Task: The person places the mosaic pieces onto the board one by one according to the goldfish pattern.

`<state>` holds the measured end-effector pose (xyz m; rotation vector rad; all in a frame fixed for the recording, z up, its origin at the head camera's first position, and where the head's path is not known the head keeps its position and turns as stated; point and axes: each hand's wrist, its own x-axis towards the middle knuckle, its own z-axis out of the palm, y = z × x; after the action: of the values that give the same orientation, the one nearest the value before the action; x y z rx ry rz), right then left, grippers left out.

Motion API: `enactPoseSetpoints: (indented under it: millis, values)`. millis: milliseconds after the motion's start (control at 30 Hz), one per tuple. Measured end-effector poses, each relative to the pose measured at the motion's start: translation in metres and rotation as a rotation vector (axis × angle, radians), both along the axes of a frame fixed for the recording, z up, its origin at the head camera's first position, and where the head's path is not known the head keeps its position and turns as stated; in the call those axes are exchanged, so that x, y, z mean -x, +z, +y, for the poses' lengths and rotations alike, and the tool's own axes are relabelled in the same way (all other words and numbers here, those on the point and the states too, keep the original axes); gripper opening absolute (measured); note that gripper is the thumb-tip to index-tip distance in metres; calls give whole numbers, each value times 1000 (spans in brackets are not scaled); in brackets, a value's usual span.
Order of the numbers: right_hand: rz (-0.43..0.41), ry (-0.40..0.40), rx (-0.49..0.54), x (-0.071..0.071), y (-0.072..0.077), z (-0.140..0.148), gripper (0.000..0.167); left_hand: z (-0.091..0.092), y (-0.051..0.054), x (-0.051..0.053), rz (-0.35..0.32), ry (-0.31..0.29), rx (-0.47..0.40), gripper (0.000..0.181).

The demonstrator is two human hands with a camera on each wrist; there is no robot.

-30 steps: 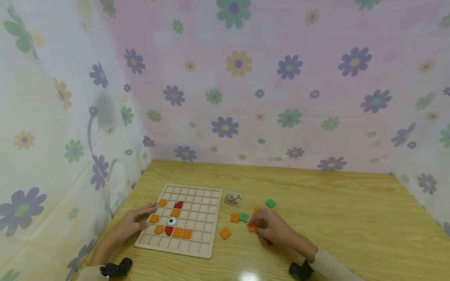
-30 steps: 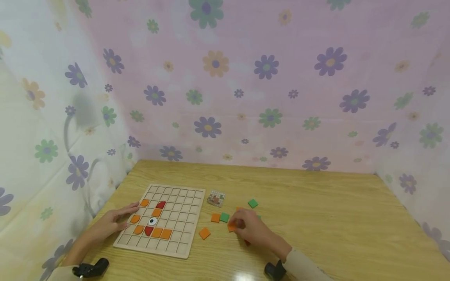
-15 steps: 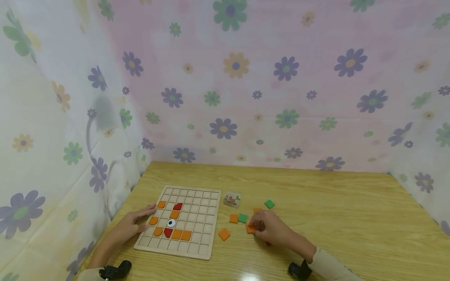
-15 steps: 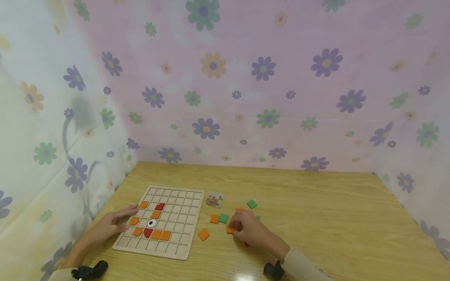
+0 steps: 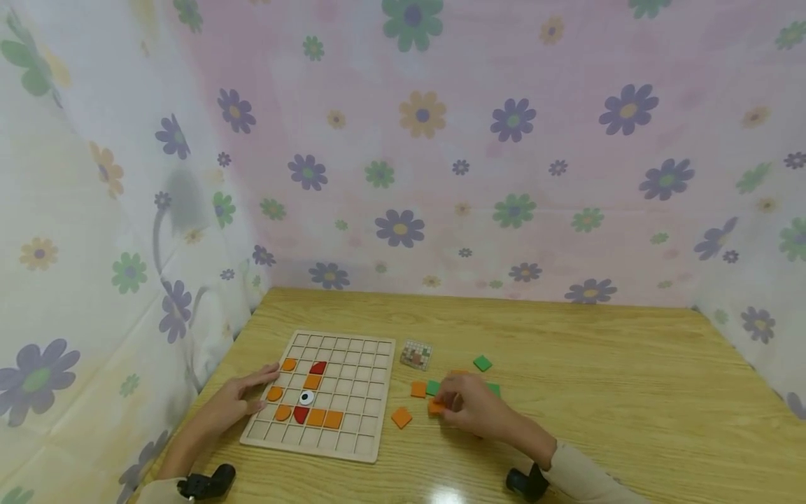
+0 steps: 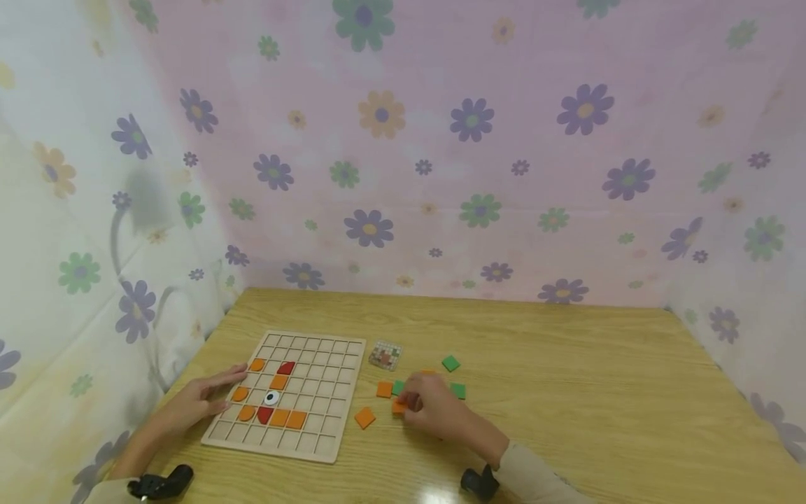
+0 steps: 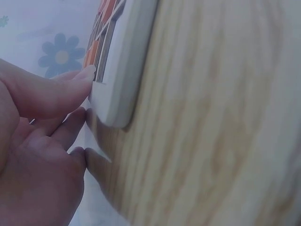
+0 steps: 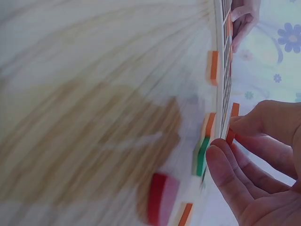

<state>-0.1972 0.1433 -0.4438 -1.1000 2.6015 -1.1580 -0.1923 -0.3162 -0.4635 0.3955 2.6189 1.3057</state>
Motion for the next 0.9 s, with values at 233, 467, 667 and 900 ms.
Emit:
enactPoseSetpoints:
  millis: [233, 467, 667, 900]
  values:
    - [-40, 6, 11, 0, 4, -15, 14, -1, -1, 1, -1, -8, -8, 53]
    - [12, 39, 46, 1, 4, -31, 14, -2, -1, 1, 24, -10, 25, 54]
    - [-16, 50, 72, 3, 6, -46, 14, 0, -2, 1, -2, 13, -12, 54]
    - [12, 51, 66, 7, 7, -63, 13, 1, -2, 2, -12, 33, 5, 54]
